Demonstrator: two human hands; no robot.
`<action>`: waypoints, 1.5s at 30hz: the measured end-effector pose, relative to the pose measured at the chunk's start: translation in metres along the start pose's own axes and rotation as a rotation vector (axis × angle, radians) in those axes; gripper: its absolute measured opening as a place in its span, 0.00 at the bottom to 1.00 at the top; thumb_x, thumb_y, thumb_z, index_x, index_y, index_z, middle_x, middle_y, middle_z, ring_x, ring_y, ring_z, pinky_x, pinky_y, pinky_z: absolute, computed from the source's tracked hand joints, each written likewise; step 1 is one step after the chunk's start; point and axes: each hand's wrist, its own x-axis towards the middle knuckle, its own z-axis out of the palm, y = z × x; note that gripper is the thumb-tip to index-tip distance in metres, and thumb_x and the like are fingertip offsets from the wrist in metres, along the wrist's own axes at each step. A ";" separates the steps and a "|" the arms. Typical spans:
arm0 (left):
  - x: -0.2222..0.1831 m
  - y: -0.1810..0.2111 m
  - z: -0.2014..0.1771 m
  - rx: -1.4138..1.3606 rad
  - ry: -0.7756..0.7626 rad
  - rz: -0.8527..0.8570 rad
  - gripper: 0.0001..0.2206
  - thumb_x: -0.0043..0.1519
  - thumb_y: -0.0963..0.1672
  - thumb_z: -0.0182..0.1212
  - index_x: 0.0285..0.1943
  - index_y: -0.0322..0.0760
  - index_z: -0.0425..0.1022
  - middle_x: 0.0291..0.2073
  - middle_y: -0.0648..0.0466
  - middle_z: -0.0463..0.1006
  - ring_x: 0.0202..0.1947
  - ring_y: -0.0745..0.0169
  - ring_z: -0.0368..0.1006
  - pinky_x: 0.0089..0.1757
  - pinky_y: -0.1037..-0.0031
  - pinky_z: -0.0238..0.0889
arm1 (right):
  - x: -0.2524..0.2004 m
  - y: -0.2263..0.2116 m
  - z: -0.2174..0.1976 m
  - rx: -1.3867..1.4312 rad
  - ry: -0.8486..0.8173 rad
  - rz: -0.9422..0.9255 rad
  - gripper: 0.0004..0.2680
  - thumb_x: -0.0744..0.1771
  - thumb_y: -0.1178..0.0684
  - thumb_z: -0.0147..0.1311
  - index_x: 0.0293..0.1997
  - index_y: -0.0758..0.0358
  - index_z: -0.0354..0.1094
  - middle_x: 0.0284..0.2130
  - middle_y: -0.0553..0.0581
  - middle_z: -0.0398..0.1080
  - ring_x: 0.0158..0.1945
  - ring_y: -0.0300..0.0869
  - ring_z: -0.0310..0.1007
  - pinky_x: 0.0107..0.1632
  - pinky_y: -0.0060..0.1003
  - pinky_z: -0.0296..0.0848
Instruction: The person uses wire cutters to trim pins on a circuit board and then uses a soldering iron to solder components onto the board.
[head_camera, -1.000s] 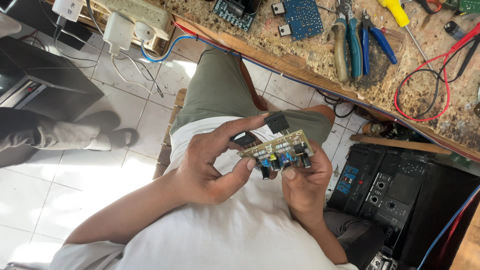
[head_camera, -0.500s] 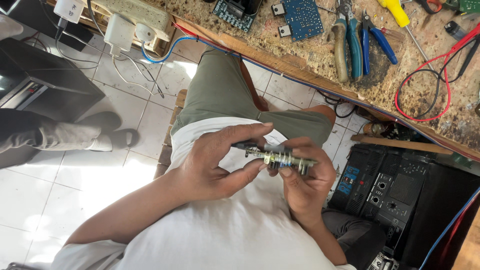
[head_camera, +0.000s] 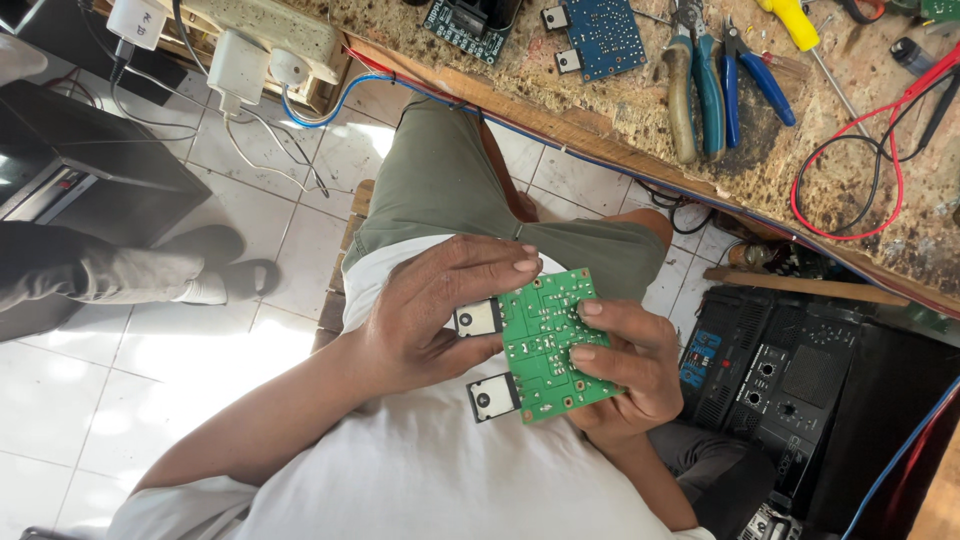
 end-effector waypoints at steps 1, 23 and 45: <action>0.000 0.000 0.000 0.000 -0.002 -0.003 0.19 0.72 0.44 0.61 0.68 0.31 0.63 0.61 0.39 0.73 0.61 0.38 0.78 0.60 0.56 0.77 | 0.000 -0.001 0.000 -0.005 0.001 -0.002 0.10 0.68 0.43 0.58 0.46 0.54 0.72 0.48 0.65 0.71 0.48 0.44 0.77 0.51 0.40 0.80; 0.001 0.007 0.002 -0.025 0.012 -0.278 0.20 0.67 0.45 0.64 0.65 0.34 0.68 0.57 0.47 0.78 0.53 0.53 0.78 0.52 0.68 0.73 | 0.015 -0.027 0.019 -0.066 0.072 0.279 0.08 0.68 0.53 0.56 0.49 0.65 0.65 0.39 0.68 0.69 0.40 0.50 0.77 0.45 0.40 0.80; -0.001 -0.027 0.003 -0.235 0.448 -0.738 0.12 0.61 0.42 0.70 0.51 0.36 0.75 0.42 0.59 0.79 0.31 0.81 0.67 0.36 0.87 0.62 | 0.116 0.136 0.030 -0.696 -0.273 0.079 0.14 0.72 0.49 0.53 0.64 0.59 0.62 0.57 0.63 0.64 0.62 0.55 0.64 0.69 0.68 0.57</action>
